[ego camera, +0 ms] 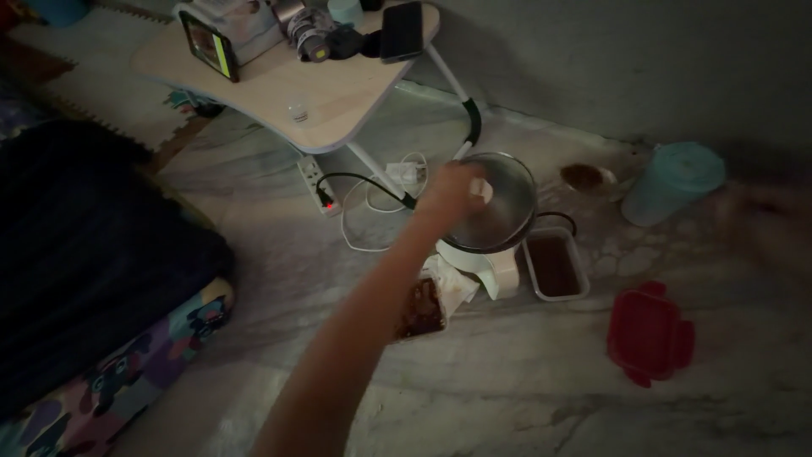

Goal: Transferring food from a plastic container to an electric pot and a smaller bowl using a spoon.

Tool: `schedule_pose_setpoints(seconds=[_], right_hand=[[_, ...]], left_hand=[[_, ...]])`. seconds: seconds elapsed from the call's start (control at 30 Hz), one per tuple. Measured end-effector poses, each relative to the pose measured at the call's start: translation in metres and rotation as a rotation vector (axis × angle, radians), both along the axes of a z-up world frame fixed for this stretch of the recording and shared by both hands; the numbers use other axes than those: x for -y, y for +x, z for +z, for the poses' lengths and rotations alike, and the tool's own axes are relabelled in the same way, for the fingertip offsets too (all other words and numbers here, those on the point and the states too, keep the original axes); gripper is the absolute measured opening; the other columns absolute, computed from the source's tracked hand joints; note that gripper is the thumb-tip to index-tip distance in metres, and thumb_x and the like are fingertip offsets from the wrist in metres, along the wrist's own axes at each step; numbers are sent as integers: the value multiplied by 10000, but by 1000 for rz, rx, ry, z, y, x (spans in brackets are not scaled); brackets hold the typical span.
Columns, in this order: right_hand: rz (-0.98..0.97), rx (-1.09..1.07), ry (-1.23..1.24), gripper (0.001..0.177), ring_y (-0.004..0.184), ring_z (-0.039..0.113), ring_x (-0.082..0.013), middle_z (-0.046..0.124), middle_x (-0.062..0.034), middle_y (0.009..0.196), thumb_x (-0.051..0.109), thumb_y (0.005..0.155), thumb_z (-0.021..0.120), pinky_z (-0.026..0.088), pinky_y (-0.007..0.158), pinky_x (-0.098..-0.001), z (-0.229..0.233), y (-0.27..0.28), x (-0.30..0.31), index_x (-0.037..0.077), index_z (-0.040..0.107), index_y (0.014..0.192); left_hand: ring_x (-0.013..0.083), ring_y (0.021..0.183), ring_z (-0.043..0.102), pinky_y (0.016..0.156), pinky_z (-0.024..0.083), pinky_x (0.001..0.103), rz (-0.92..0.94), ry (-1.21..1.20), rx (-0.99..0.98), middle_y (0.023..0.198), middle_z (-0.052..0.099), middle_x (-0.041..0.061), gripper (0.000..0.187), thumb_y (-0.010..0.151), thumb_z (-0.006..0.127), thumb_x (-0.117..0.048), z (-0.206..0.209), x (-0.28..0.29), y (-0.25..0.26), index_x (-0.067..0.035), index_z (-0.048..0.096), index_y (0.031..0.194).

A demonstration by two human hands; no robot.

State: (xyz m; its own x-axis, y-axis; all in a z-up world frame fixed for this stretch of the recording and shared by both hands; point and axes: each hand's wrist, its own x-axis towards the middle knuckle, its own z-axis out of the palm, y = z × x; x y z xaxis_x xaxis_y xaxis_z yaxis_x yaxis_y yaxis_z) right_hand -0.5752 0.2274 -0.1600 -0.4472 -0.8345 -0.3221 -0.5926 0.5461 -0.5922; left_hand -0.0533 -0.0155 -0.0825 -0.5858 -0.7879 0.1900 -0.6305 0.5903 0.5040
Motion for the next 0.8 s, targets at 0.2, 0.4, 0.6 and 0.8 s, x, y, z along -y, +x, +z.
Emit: schedule_pose_setpoints(seconds=[0.2,0.4,0.6,0.8], right_hand=[[116,-270,-134,248,658,627,-215,704,-133,778,188,1032,600,529,612,-416,91,172,43,80,775,1169],[230,-177,-361,278,751,680,-272,699,-161,936,169,1040,552,543,696,-431,97,274,68,63,724,1232],[385,-357,-600,256,956,686,-328,674,-211,1109,21,972,567,549,847,-427,109,306,62,-23,674,1201],[468,-394,-614,317,985,665,-292,646,-182,1137,-29,934,543,550,862,-397,114,309,44,-11,642,1235]], left_hand=[[367,920,727,851,589,450,-15,-28,-240,969,749,189,404,696,820,-185,20,7,34,-119,722,1083],[340,831,748,772,592,407,25,3,-300,864,749,176,367,716,828,-196,33,7,44,-110,714,1054],[348,830,733,771,582,419,-32,-25,-313,890,737,183,403,679,832,-165,34,7,40,-105,711,1060],[362,871,725,816,583,439,-58,-81,-241,930,736,184,431,668,846,-176,38,3,35,-121,705,1071]])
